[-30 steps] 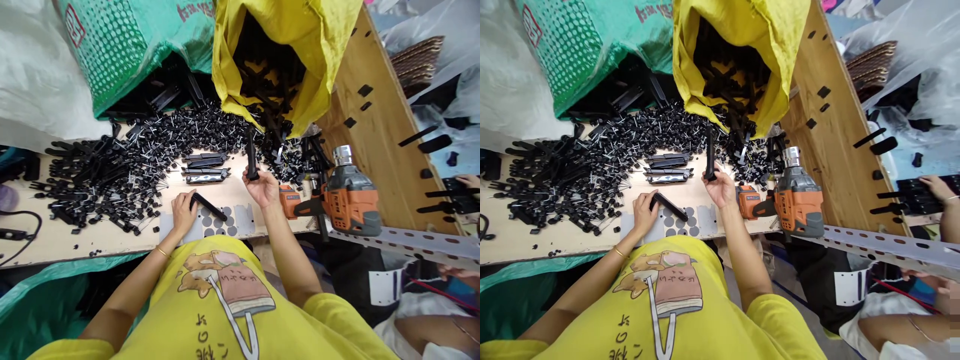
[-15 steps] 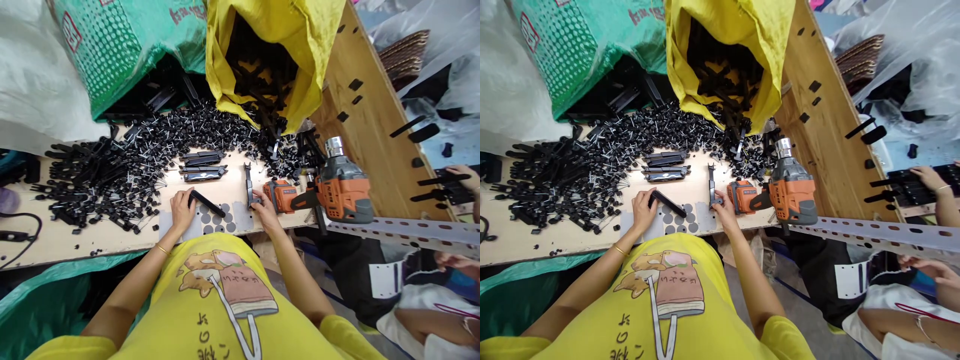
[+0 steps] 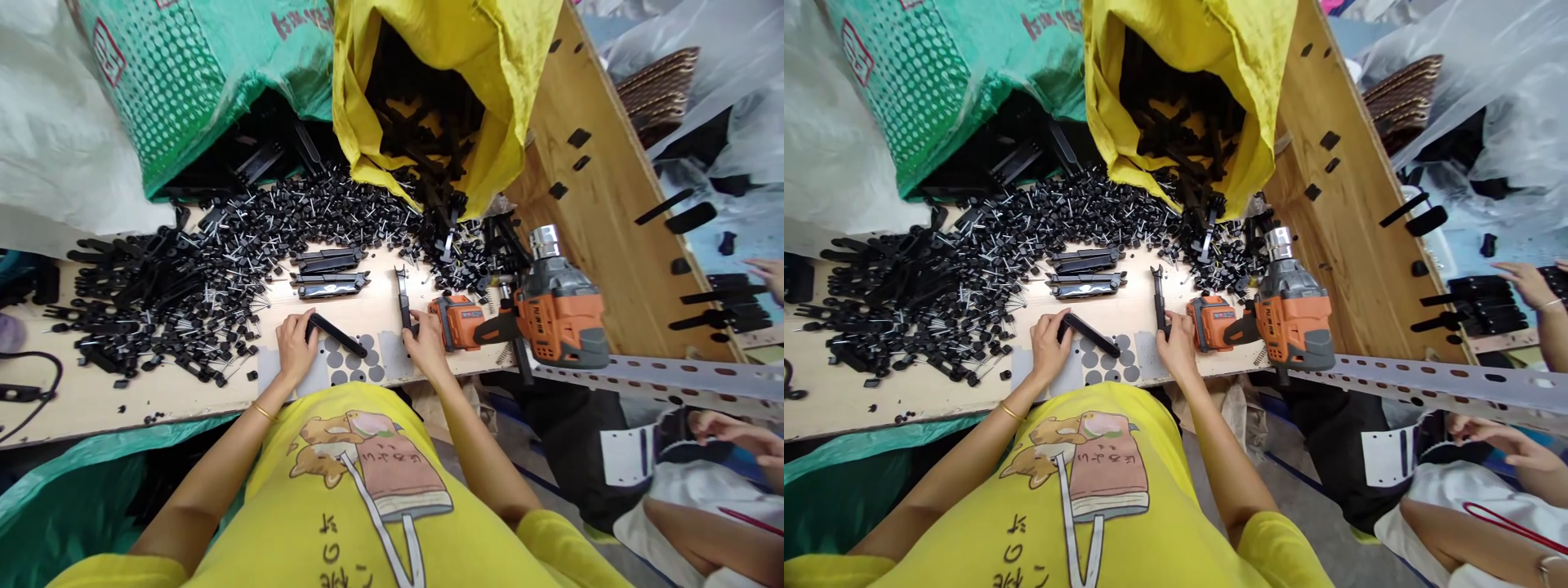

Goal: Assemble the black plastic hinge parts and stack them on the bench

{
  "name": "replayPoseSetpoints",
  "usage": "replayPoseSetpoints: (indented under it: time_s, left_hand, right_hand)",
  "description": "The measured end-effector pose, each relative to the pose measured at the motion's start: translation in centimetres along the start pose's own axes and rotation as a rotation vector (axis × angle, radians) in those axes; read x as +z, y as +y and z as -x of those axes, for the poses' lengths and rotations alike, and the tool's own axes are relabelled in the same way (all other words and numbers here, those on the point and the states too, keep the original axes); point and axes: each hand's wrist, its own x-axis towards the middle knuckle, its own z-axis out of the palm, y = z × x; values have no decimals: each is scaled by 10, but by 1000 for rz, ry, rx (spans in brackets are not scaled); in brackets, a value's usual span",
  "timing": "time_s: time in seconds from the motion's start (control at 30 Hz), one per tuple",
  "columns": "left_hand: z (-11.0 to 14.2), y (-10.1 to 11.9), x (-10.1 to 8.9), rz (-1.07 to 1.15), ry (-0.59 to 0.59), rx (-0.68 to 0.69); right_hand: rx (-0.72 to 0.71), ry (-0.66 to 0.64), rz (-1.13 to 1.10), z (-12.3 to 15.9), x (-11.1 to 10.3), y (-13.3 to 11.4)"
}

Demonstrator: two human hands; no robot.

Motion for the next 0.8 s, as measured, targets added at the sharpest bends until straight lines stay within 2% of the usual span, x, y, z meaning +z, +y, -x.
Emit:
replayPoseSetpoints:
  time_s: [0.23, 0.4, 0.53, 0.67, 0.73, 0.8]
  left_hand:
    - [0, 0, 0, 4, -13, -10]
    - [0, -1, 1, -4, -9, 0]
    - [1, 0, 4, -17, -7, -23]
    - [7, 6, -4, -47, 10, -77]
    - [10, 11, -13, -116, 12, -20]
    - [9, 18, -23, -171, -61, 133]
  right_hand:
    - [17, 36, 176, -10, 4, -5]
    - [33, 35, 110, -21, 5, -4]
    - [118, -39, -87, -20, -1, -9]
    - [214, -84, -422, -13, -2, -14]
    - [257, -95, -599, -11, -1, -15]
    - [278, -102, -725, -11, 0, -16]
